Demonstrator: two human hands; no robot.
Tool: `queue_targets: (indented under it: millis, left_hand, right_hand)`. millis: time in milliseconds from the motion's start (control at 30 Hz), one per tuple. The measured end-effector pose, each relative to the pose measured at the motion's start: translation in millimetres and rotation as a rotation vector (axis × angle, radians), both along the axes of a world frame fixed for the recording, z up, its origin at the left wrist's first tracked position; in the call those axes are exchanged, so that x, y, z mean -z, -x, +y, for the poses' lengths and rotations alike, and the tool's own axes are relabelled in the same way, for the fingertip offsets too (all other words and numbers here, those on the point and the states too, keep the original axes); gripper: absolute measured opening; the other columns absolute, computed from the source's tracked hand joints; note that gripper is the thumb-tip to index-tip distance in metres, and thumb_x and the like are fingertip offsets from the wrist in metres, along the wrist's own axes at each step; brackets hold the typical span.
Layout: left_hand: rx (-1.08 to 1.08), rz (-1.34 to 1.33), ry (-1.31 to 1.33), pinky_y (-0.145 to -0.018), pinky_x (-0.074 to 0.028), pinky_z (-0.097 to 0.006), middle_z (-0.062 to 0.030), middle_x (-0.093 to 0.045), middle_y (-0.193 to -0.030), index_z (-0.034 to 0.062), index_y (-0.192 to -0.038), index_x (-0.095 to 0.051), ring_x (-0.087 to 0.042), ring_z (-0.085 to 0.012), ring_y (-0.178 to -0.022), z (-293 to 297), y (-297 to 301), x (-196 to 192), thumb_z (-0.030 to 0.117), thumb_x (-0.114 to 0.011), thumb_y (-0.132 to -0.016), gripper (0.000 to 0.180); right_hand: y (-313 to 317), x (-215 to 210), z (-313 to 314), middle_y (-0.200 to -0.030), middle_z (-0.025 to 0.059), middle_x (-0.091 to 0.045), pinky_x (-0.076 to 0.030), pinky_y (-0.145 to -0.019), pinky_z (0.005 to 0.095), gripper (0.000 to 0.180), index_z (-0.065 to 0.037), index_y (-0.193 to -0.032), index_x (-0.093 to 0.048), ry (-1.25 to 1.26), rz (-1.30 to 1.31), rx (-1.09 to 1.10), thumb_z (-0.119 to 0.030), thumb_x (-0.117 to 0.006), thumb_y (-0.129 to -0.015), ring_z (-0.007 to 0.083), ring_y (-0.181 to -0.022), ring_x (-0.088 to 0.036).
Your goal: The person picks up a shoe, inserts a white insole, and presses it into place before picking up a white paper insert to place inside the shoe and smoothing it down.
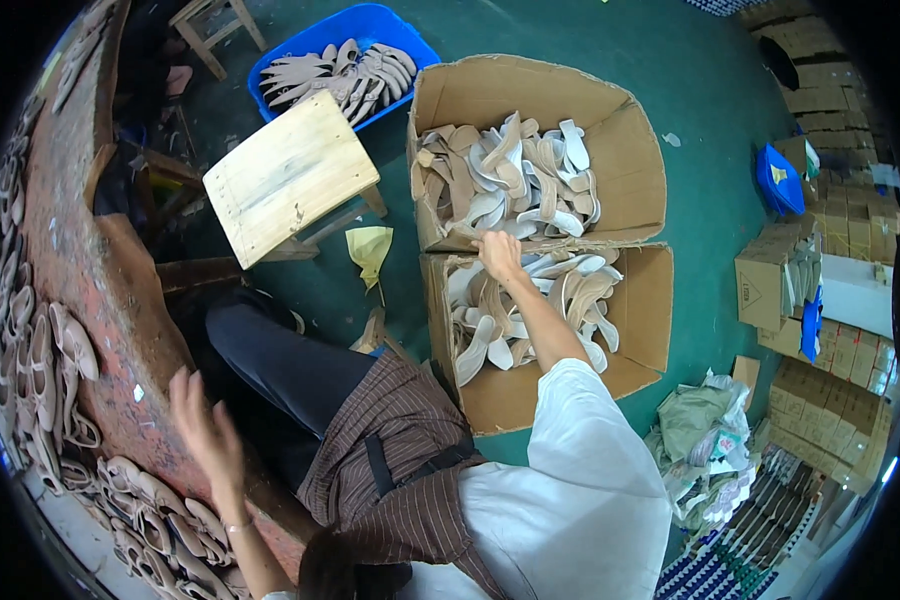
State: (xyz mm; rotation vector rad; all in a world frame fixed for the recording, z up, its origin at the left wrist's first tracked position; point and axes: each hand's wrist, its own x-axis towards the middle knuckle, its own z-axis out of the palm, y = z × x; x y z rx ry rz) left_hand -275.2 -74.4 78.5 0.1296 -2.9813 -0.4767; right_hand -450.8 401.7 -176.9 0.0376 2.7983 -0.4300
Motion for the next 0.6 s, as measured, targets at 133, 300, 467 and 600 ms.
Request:
queue_targets:
  millis: [133,300,467,600]
  left_hand:
    - [0.538,-0.018,-0.218,-0.108,-0.040,-0.047,-0.0195,-0.053,-0.134,0.0027,-0.125,-0.059,-0.049,-0.0406,-0.128,124.1,95.2,14.8,-0.008,-0.063,-0.071,0.055]
    - [1.127,0.053,0.043,-0.119,-0.019,-0.054,-0.0111,-0.029,-0.159,0.0043,-0.149,-0.035,-0.026,-0.0265,-0.148,265.5,125.5,29.4,0.010,-0.058,-0.082,0.071]
    - [1.088,-0.251,0.036,-0.091,-0.052,-0.046,-0.0069,-0.065,-0.061,0.0057,-0.084,-0.072,-0.069,-0.0238,-0.061,273.7,94.2,27.2,0.010,-0.068,-0.068,0.017]
    - [1.034,-0.339,-0.042,-0.062,-0.052,-0.034,-0.0061,-0.066,-0.074,0.0067,-0.083,-0.062,-0.067,-0.0216,-0.069,212.9,27.7,32.7,0.012,-0.065,-0.072,0.013]
  right_hand:
    - [-31.3,-57.4,23.1,-0.075,0.0231,-0.066,-0.051,-0.064,0.0510,0.016,-0.003,-0.085,-0.065,0.060,0.165,-0.061,-0.018,-0.063,-0.089,0.0413,-0.073,-0.066]
    - [-87.8,-176.8,1.8,-0.069,0.0161,-0.067,-0.052,-0.056,0.0441,0.006,-0.002,-0.067,-0.065,0.114,0.334,-0.264,-0.007,-0.063,-0.070,0.0316,-0.064,-0.067]
    - [-148.4,-228.1,-39.7,-0.070,0.0099,-0.066,-0.054,-0.060,0.0399,0.005,-0.005,-0.066,-0.062,0.232,0.246,-0.416,-0.008,-0.065,-0.065,0.0258,-0.069,-0.066]
    - [-138.7,-263.4,-55.6,-0.081,0.0116,-0.070,-0.055,-0.066,0.0397,0.012,-0.004,-0.082,-0.070,0.381,-0.207,-0.579,-0.014,-0.066,-0.081,0.0282,-0.075,-0.067]
